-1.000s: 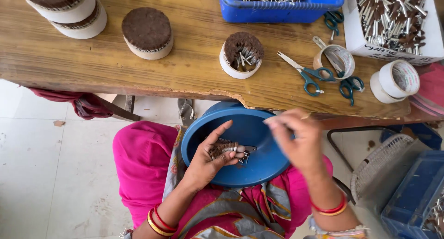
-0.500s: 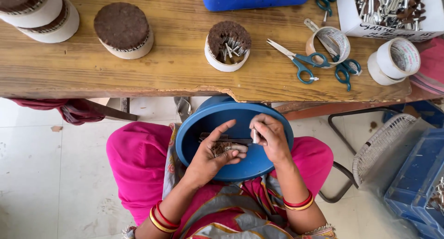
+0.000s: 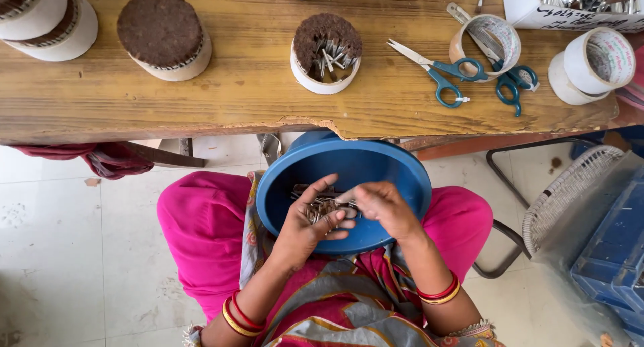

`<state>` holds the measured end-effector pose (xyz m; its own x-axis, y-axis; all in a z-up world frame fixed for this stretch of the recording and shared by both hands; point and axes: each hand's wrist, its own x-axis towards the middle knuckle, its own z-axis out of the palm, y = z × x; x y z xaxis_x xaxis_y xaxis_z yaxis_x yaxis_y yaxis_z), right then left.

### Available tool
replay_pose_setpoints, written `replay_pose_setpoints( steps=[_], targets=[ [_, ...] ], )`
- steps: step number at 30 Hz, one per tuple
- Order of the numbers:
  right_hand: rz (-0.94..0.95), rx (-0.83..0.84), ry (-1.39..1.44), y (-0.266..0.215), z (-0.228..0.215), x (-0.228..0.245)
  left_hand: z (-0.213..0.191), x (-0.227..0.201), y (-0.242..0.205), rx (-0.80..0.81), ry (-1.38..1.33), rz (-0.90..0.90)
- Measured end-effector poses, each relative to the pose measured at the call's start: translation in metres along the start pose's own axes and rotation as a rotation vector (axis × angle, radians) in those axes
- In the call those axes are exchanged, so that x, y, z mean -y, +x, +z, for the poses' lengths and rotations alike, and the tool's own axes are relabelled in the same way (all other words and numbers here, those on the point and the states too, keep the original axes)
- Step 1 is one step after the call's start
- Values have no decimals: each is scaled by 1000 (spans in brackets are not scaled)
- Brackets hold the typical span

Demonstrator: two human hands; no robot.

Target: The person sits on the floor holding a blue bowl on their lap and assembles small metal hair clip components, pressing brown felt pads onto the metal parts by hand. They occasionally reach to the table to pick up more parts and use scissors to trim a component before continuing assembly.

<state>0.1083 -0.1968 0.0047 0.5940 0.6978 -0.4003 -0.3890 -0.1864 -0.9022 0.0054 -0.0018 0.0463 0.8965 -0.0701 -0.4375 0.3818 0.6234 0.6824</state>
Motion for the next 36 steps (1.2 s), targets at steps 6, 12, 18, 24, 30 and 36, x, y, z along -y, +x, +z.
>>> replay_pose_setpoints(
  steps=[6,12,18,24,30,36],
  targets=[
    [-392,-25,-248,0,3,10,-4,1,1,135,-5,35],
    [-104,-58,-99,1,5,25,-4,-2,0,129,16,13],
    [-332,-123,327,5,-17,-14,-7,4,-2,164,-2,18],
    [-416,-54,-61,4,-6,-10,-3,-5,-6,159,-3,39],
    [-62,103,135,3,33,39,-5,1,-2,195,-12,51],
    [-387,-102,-97,10,18,37,-10,8,1,2,-68,1]
  ],
)
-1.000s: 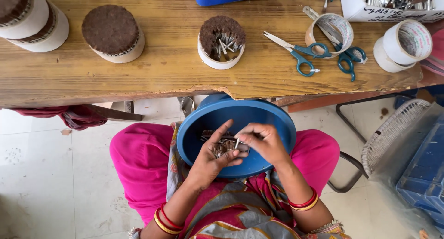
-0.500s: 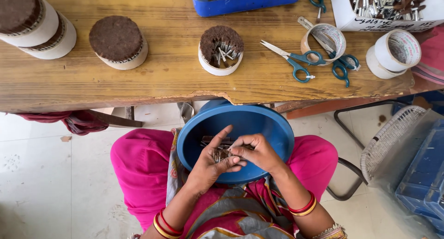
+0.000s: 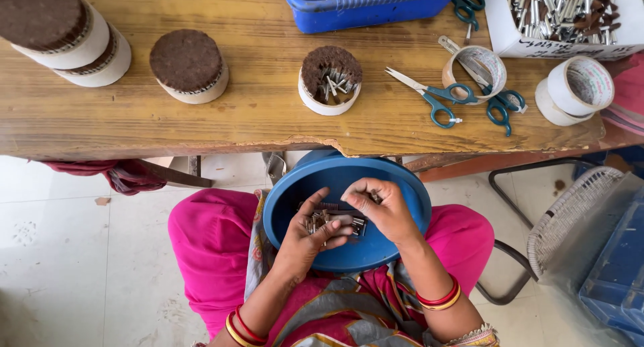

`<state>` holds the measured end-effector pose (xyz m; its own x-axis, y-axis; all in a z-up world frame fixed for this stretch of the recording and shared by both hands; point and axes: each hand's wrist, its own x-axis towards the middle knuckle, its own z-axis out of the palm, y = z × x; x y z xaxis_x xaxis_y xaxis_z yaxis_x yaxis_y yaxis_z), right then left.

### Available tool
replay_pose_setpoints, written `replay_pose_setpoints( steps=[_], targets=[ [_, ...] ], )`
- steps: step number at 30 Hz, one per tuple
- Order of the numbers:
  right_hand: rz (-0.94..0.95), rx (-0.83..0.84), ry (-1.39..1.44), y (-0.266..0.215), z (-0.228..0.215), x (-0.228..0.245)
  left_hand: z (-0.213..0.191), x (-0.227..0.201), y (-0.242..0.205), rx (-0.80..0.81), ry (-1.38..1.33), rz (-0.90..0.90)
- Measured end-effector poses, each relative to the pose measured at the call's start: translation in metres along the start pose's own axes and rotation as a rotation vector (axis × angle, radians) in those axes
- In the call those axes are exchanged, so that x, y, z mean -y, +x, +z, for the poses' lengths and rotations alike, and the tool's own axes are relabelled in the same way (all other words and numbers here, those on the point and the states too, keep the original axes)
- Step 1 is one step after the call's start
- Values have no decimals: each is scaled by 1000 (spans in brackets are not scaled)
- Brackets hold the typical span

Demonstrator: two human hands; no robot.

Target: The person sits on the floor holding a blue bowl on their lap and assembles small metal hair clip components, pressing brown felt pads onto the metal parts by hand. They occasionally reach to the table to pick up more parts and use scissors to trim a component before continuing assembly.

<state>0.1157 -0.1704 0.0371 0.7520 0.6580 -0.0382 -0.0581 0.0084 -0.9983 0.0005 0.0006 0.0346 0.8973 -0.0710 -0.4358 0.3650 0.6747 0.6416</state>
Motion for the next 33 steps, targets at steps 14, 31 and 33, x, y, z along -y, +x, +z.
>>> replay_pose_setpoints(
  steps=[14,31,33],
  targets=[
    [137,-120,424,-9,-9,-35,-14,17,8,-108,-157,-20],
    [223,-114,390,-21,-20,-50,4,-8,-8,87,37,35],
    [111,116,-27,-22,-10,-40,3,-7,-8,108,46,48]
  ],
)
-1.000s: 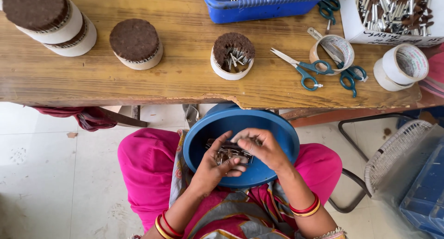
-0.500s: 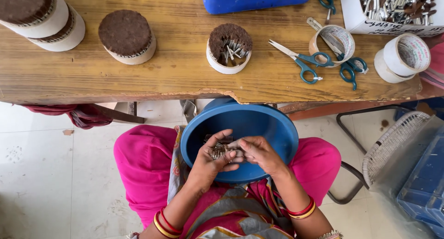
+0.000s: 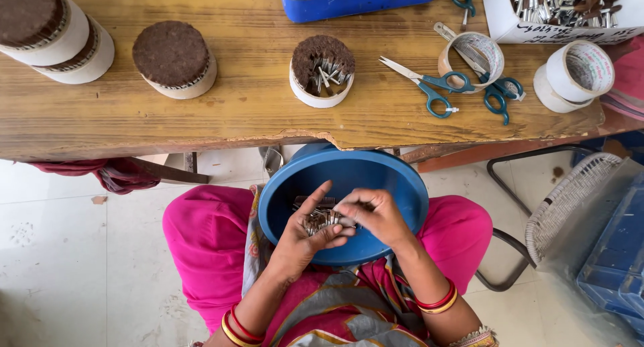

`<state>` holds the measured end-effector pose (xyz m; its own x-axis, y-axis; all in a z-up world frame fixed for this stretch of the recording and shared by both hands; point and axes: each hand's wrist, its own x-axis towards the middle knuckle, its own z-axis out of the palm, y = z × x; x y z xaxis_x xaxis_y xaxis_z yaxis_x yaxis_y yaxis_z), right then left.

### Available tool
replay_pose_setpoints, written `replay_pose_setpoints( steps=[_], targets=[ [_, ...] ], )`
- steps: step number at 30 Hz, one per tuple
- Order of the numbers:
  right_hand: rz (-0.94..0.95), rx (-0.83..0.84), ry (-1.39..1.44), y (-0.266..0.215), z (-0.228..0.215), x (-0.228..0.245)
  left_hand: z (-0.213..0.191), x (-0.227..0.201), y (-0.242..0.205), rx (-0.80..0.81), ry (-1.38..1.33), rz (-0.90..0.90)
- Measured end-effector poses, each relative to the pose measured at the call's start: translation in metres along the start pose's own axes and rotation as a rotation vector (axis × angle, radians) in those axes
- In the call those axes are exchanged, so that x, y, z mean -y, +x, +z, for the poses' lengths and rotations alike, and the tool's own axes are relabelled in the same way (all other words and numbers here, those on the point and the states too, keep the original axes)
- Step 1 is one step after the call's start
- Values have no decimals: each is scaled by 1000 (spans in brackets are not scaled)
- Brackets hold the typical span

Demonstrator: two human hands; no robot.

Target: The person sits on the floor holding a blue bowl on their lap and assembles small metal hair clip components, pressing brown felt pads onto the metal parts by hand. They occasionally reach to the table to pick up more parts and use scissors to trim a component before continuing assembly.

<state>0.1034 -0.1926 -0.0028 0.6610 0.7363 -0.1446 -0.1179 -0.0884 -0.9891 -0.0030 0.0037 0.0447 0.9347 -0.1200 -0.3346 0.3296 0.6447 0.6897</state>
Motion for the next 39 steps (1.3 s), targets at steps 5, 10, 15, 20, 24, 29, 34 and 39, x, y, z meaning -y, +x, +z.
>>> replay_pose_setpoints(
  steps=[5,10,15,20,24,29,34,39],
  targets=[
    [46,-151,133,7,0,17,0,-1,-1,22,9,0],
    [-100,-150,12,4,-13,4,3,-3,-1,20,-12,7],
    [8,16,-82,2,-4,12,0,-3,4,20,12,8],
    [122,-117,170,8,-5,22,1,-6,5,56,35,-13],
    [-78,1,12,6,-6,9,3,-6,4,65,18,-35],
    [94,-3,331,10,-1,24,1,-2,7,76,16,-38],
    [24,-163,64,5,-10,-2,-9,20,17,-169,-135,-48],
    [-75,-147,-287,0,-4,-2,-13,30,15,-184,-137,-57]
  ],
)
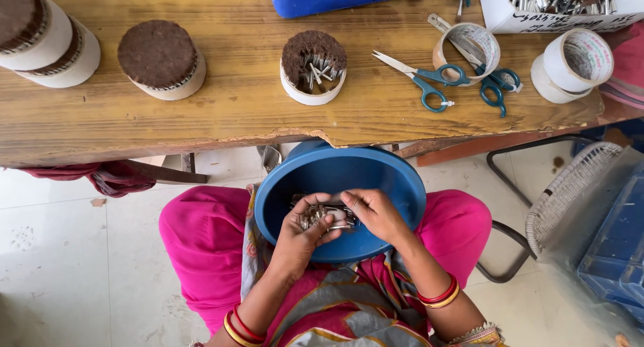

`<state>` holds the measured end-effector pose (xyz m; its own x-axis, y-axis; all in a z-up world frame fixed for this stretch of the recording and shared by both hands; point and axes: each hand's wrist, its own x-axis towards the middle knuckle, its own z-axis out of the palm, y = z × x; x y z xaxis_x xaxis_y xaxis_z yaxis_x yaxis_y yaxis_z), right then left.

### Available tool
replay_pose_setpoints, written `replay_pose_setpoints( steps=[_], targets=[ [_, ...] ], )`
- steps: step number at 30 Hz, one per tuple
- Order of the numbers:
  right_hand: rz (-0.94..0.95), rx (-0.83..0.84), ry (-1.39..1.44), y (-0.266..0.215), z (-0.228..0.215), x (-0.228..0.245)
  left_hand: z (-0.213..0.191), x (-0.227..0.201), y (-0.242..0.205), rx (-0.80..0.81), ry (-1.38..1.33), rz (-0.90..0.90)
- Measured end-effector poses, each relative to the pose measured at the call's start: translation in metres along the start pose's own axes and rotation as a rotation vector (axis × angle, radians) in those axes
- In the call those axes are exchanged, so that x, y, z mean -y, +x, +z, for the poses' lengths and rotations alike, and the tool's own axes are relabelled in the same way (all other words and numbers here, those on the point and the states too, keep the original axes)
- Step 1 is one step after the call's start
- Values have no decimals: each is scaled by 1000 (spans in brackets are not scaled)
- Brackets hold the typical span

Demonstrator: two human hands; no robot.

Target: The person sits on the floor holding a blue bowl on their lap and assembles small metal hair clip components, pressing brown felt pads onto the metal parts by hand. They occasionally reach to the table to pick up more parts and use scissors to trim a component before continuing assembly.

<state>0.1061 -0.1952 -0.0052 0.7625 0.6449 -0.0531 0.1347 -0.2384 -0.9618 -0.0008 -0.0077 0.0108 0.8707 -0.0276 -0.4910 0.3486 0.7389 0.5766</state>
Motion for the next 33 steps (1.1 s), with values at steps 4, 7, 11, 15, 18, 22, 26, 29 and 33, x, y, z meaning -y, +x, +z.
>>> replay_pose_setpoints(
  steps=[4,7,11,15,18,22,26,29,33],
  targets=[
    [221,142,479,-2,-1,34,2,-4,-2,-3,-73,12],
    [39,45,60,7,-1,78,2,-7,-2,-10,-158,0],
    [-432,54,-526,32,-23,122,10,-18,-5,6,-205,-9],
    [-713,-96,-813,77,-52,198,23,-37,-17,-23,-206,9],
    [-614,-472,-920,126,-77,274,18,-31,-21,-56,-161,4],
    [-761,-308,-484,83,-45,255,2,-28,-16,-63,-111,20],
    [-365,-50,-364,46,-2,158,-3,-38,-25,-54,-27,47],
    [-69,29,-82,30,16,87,-7,-36,-24,6,29,82],
    [127,-90,387,6,8,-8,0,-33,-15,128,97,112]
  ],
)
